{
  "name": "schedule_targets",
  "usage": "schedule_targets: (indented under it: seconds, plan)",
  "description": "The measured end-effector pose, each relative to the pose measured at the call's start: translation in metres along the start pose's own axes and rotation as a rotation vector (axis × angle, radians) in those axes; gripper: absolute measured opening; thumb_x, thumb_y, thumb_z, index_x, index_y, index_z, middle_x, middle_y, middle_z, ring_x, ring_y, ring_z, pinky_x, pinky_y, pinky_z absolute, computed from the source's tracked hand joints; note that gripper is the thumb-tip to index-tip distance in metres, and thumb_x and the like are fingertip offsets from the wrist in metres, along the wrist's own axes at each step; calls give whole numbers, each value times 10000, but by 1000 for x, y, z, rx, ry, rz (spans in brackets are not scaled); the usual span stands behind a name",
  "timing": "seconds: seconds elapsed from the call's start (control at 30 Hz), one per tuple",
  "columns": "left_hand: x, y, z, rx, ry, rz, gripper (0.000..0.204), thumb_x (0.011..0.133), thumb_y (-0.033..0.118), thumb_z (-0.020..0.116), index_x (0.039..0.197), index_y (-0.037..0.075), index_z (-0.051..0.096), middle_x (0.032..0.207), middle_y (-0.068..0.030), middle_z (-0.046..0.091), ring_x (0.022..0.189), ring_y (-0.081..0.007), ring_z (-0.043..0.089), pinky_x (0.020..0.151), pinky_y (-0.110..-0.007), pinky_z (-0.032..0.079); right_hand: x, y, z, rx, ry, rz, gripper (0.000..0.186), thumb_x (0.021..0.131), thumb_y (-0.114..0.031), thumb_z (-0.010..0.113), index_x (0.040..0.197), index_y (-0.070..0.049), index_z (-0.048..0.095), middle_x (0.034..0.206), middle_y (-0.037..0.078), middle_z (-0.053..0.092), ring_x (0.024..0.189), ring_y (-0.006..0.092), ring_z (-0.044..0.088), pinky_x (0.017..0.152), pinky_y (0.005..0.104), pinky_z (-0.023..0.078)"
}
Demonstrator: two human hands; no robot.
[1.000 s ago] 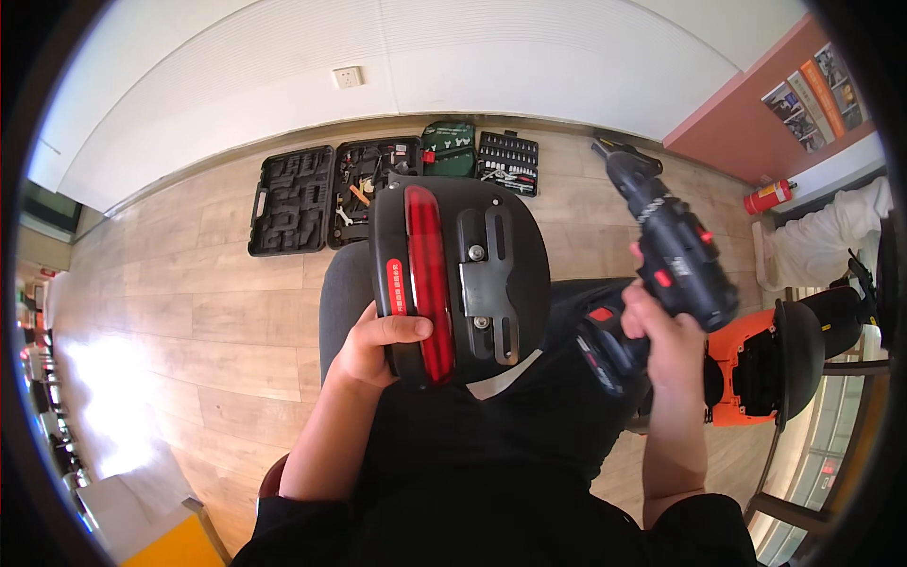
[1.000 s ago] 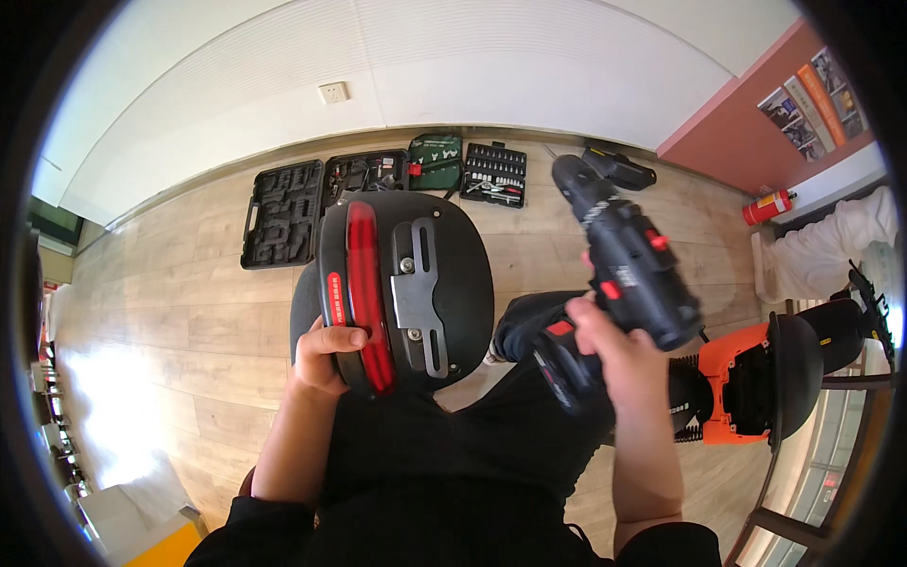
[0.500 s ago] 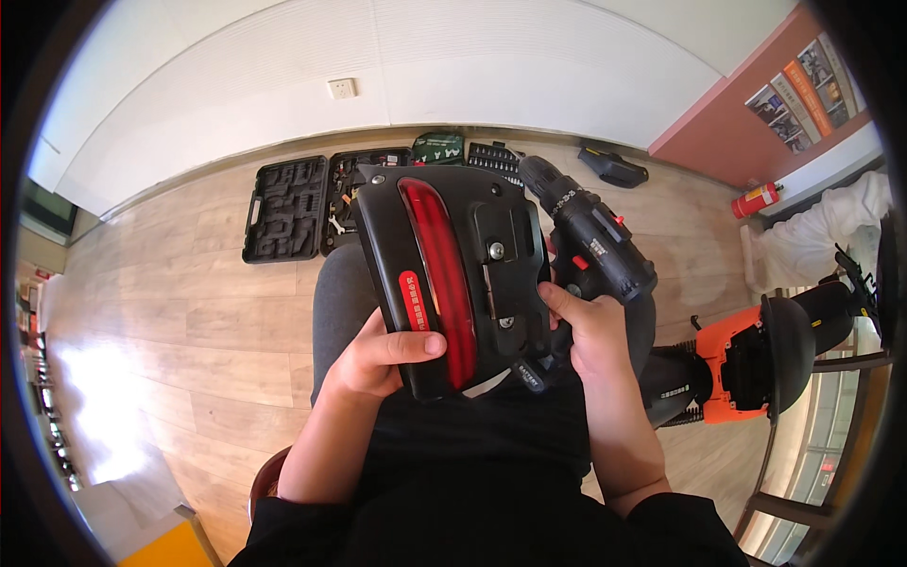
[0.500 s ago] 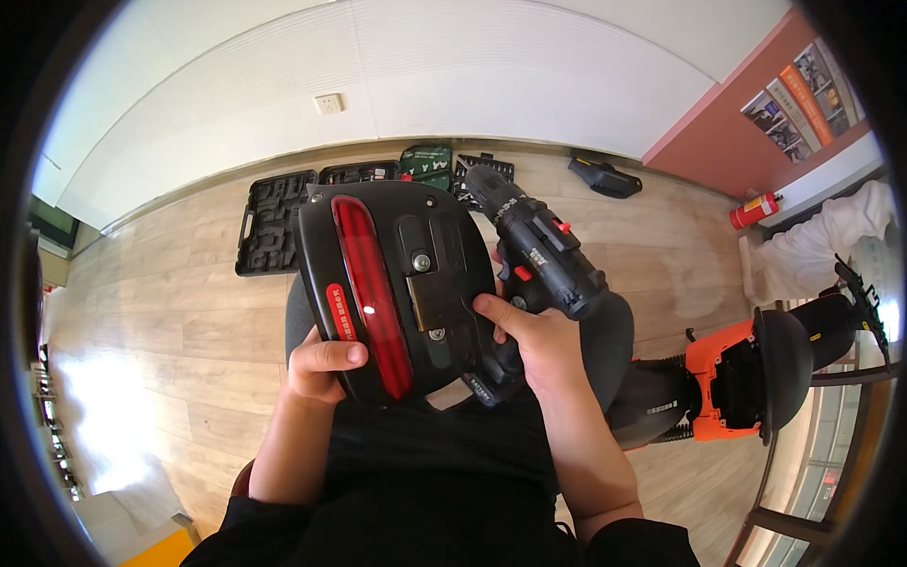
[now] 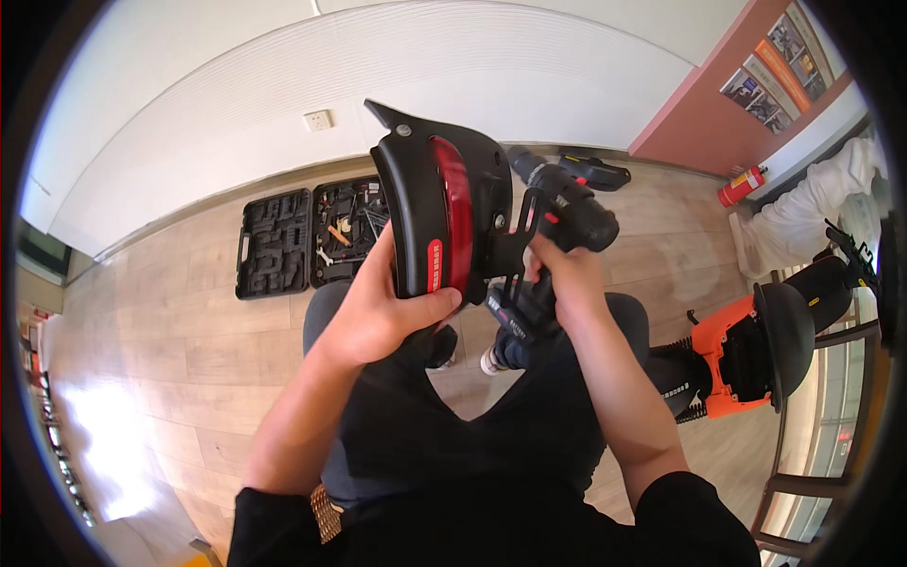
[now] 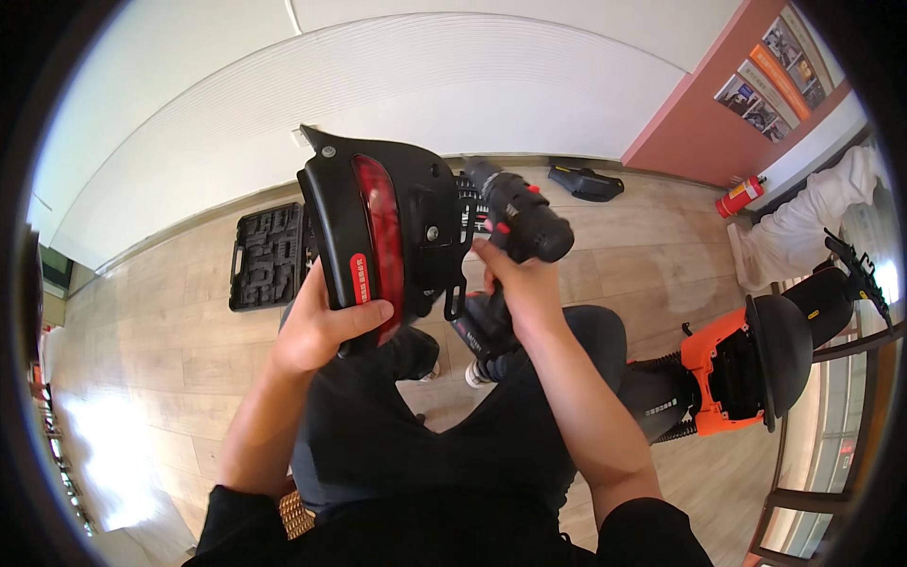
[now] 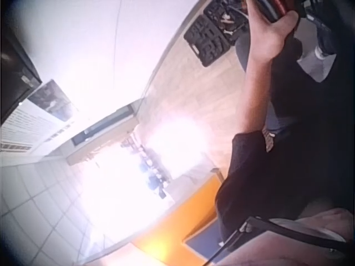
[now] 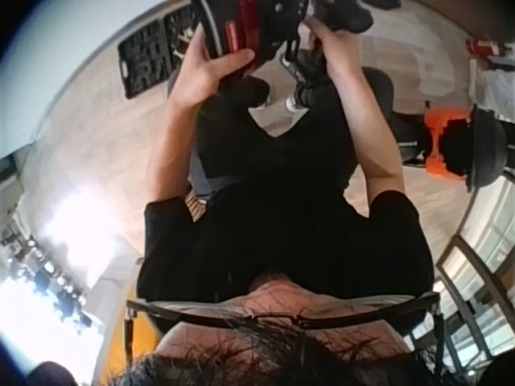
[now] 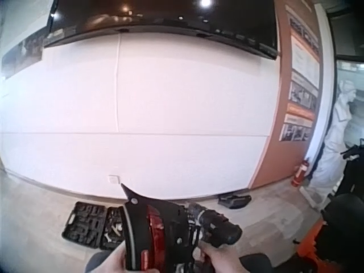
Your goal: Repairing or assembling a motorcycle body part using a drill and screwdriver.
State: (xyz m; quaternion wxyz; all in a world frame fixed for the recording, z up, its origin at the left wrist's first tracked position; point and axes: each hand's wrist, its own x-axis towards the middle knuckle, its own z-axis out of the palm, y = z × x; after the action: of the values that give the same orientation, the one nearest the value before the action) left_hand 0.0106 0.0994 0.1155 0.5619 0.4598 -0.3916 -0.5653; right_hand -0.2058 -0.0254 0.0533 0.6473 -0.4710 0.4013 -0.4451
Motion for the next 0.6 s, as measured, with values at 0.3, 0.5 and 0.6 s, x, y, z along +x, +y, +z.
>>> schedule_targets:
  seconds: [0.3, 0.5, 0.6]
  plan:
    - [168, -59, -70, 736, -272, -58, 883, 770, 80, 779, 1542, 15, 356, 1186, -118, 628, 1061, -187, 596, 974, -341, 480, 100, -16, -58, -136, 235, -163, 405, 881, -119, 777, 1218, 29, 608, 899, 111, 730, 586, 86, 544, 515, 268, 435]
    - [271, -268, -166, 494, -384, -221, 959, 735, 151, 807, 1552, -6, 330, 1304, -176, 611, 1183, -249, 603, 1076, -348, 435, 122, -15, -73, -221, 256, 69, 419, 899, -135, 763, 1259, 30, 627, 952, 117, 723, 624, 80, 539, 577, 259, 439]
    - [285, -349, -187, 475, -368, -257, 961, 757, 78, 790, 1574, -27, 295, 1331, -151, 591, 1175, -214, 592, 1055, -345, 464, 129, -11, -73, -341, 329, 133, 443, 907, -144, 757, 1290, 34, 625, 936, 100, 712, 628, 75, 534, 582, 256, 434]
